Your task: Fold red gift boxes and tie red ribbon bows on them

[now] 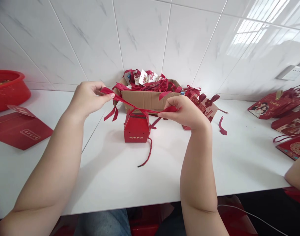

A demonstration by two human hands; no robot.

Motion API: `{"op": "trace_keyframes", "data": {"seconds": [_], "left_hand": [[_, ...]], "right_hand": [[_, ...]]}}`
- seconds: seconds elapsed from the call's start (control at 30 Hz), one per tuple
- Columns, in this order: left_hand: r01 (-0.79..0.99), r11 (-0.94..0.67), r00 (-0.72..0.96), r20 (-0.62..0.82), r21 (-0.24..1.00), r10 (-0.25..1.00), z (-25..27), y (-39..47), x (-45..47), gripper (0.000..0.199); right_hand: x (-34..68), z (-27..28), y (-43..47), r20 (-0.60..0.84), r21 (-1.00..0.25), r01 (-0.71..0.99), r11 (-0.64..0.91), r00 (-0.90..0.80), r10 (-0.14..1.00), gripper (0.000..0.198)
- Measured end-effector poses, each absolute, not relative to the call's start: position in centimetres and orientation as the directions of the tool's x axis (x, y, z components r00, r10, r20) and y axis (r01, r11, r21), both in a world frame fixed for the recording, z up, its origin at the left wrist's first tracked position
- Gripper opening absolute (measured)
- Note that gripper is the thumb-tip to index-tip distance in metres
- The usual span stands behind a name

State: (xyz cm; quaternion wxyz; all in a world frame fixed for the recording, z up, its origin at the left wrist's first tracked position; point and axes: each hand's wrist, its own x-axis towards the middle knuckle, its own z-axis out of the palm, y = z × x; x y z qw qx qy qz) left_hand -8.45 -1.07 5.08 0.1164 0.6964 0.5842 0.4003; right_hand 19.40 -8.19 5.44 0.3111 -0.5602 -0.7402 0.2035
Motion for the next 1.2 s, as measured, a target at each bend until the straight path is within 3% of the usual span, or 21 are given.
{"op": "trace_keyframes", "data": {"seconds": [0.33,0.67,1.0,1.1,1.2], "left_hand": [[0.820,-0.072,-0.085,0.245,0.568,0.966,3.8,1.6,-10.3,0.013],[0.866,0.078,-0.129,0.069,0.494,0.989,1.0,4.9,-12.5,0.017],[0.914,0.091,-0.105,0.012,0.396,0.994,1.4,4.5,-12.0,0.015],[0.930,0.047,-0.073,0.058,0.365,0.996,1.9,3.7,-11.3,0.032],[0.922,-0.007,-0.080,0.209,0.387,0.975,2.7,2.4,-10.3,0.066]], "right_hand": [[21.2,4.7,-7.6,0.092,-0.594,0.791,0.145,-0.113,0.989,0.035],[23.5,3.8,-7.5,-0.009,-0.583,0.809,-0.073,0.084,0.996,0.034],[23.8,3.6,-6.9,-0.126,-0.495,0.839,-0.227,0.189,0.974,0.028],[24.1,3.4,-6.4,-0.052,-0.446,0.859,-0.252,0.256,0.965,0.026],[24.1,3.1,-5.9,0.181,-0.511,0.837,-0.194,0.325,0.928,0.030]]}}
